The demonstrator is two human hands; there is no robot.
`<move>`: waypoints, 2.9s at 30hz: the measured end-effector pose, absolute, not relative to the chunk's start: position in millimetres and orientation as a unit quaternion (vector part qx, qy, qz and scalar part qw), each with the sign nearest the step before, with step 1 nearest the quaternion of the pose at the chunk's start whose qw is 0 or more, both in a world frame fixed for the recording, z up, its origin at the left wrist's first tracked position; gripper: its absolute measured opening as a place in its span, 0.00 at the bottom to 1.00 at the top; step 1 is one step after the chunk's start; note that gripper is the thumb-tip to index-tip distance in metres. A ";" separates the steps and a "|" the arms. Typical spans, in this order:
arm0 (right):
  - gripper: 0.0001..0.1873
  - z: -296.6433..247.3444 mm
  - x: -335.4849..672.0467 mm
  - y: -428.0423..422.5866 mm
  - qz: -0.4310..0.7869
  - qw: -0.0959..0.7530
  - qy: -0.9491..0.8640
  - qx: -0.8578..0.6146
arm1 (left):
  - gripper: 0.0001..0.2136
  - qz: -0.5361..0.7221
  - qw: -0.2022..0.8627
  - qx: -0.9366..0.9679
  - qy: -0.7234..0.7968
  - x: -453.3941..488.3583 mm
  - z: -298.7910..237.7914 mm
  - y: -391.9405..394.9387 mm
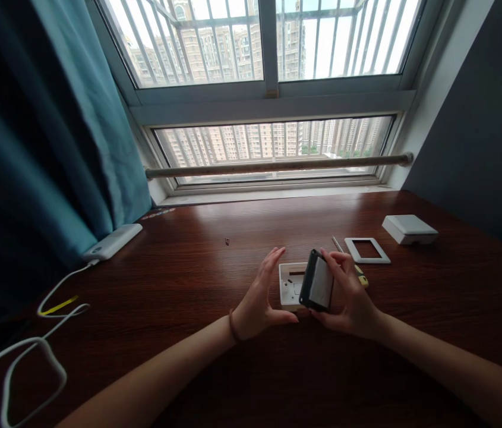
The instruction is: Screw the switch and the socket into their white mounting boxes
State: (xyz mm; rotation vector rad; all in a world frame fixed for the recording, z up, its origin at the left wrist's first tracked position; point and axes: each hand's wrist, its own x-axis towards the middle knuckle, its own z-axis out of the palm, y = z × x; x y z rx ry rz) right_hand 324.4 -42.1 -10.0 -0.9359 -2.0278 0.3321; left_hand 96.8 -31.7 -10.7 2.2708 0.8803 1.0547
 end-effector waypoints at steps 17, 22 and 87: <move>0.45 -3.2 326.7 -40.4 0.206 0.404 -0.845 -0.284 | 0.43 0.378 0.260 0.829 0.318 96.9 -5.6 -27.9; 0.48 -10.9 325.6 -36.0 0.386 0.445 -0.764 -0.261 | 0.41 0.382 0.298 0.807 0.338 95.0 -6.3 -24.9; 0.51 -19.5 351.7 4.8 0.581 0.339 -0.674 -0.305 | 0.39 0.306 0.432 0.762 0.374 91.5 -27.0 -11.7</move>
